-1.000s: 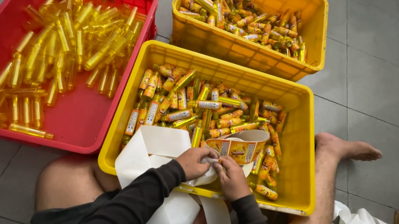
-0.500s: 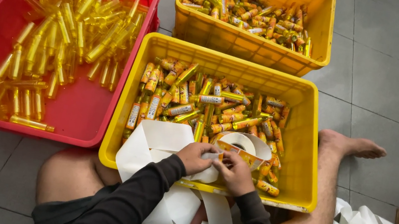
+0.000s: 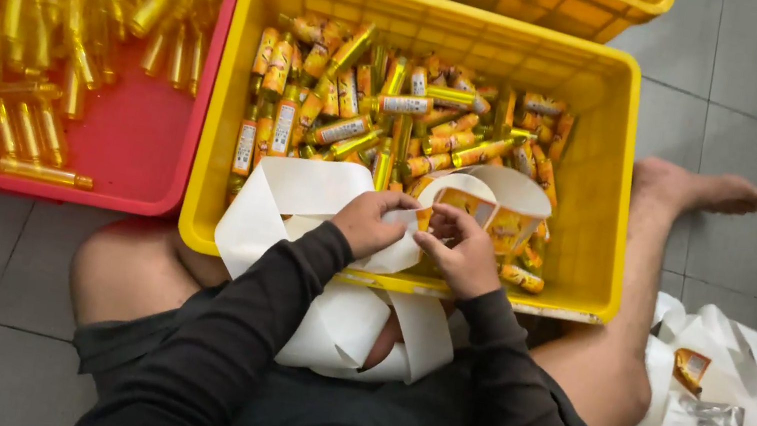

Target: Peeling adhesive labels from a roll and applying them to yellow plastic tubes before placing them in a crate.

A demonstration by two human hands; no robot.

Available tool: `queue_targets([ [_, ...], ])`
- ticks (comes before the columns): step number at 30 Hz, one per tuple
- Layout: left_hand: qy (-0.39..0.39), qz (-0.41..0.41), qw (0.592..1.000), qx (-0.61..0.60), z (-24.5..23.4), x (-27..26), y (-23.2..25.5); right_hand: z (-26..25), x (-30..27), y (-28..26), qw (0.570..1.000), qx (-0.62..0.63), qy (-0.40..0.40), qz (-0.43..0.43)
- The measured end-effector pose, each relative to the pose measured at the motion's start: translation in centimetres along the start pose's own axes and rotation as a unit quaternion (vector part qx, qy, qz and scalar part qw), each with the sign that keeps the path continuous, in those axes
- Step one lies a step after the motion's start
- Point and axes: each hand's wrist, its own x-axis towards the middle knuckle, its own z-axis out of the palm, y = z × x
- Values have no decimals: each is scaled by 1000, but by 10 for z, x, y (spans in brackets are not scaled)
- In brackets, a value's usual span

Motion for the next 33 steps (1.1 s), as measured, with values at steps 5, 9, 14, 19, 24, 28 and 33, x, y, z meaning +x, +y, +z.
queue_targets([
  [5, -1, -4, 1000, -17, 4, -5, 5, 2, -5, -10, 999, -50, 18, -7],
  [9, -2, -14, 1000, -8, 3, -4, 9, 5, -6, -23, 991, -111, 59, -36],
  [14, -3, -10, 1000, -5, 0, -9, 23, 9, -12, -46, 976, -186, 70, -87],
  [19, -25, 17, 999, -18, -1, -12, 29, 7, -14, -43, 947, -270, 38, -171],
  [24, -18, 16, 999, -24, -1, -12, 30, 2, -8, -20, 966, -226, -4, -125],
  [28, 14, 12, 999, 36, 2, -11, 31, 0, -10, -26, 963, -256, -14, -79],
  [33, 64, -32, 996, 57, -2, -13, 38, -17, 17, -6, 920, 54, 332, 204],
])
